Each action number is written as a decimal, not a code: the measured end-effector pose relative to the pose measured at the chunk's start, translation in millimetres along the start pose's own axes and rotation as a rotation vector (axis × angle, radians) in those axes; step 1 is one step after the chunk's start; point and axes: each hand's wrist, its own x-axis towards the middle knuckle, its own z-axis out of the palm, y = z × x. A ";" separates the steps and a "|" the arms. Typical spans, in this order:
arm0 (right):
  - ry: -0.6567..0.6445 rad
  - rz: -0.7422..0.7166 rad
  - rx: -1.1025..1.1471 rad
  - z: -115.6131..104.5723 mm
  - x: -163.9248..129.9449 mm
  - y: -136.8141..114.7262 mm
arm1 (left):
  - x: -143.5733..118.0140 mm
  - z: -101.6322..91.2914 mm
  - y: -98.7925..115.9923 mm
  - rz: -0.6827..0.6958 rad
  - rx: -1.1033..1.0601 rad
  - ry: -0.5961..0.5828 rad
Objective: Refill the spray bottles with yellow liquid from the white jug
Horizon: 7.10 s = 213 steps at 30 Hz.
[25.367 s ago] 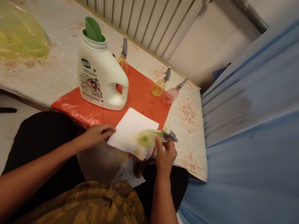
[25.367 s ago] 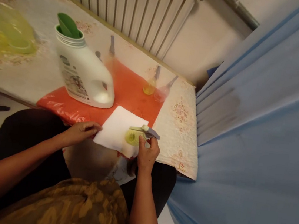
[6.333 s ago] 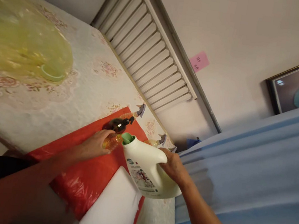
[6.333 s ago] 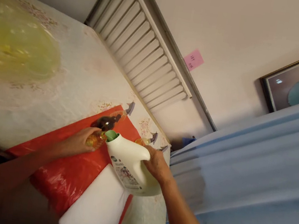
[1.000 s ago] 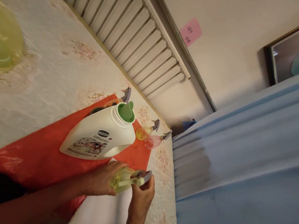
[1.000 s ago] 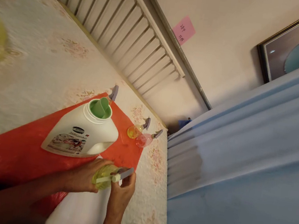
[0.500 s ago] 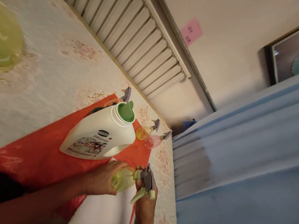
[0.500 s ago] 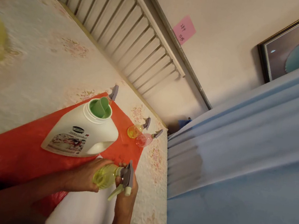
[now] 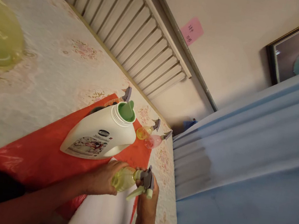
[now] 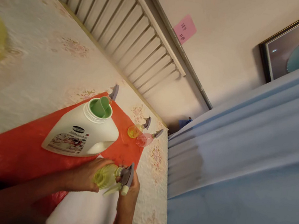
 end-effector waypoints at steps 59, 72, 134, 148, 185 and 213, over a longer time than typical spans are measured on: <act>-0.141 -0.077 -0.083 -4.8 -1.4 -17.9 | -1.9 -4.2 5.6 0.027 -0.035 -0.015; -0.188 -0.240 -0.141 -17.1 -18.3 -51.6 | -9.3 23.2 19.1 -0.012 0.054 0.054; -0.182 -0.093 0.072 -50.1 3.0 -18.6 | -18.8 65.0 -4.0 -0.042 0.153 0.172; -0.315 -0.161 -0.050 -54.6 7.9 -27.1 | -18.2 65.5 -1.9 -0.052 0.139 0.176; -0.267 -0.141 0.008 -47.7 6.4 -2.7 | -19.2 65.7 6.3 -0.048 0.151 0.190; -0.269 -0.091 0.055 -49.0 -0.8 -2.6 | -19.9 65.7 5.9 -0.049 0.156 0.210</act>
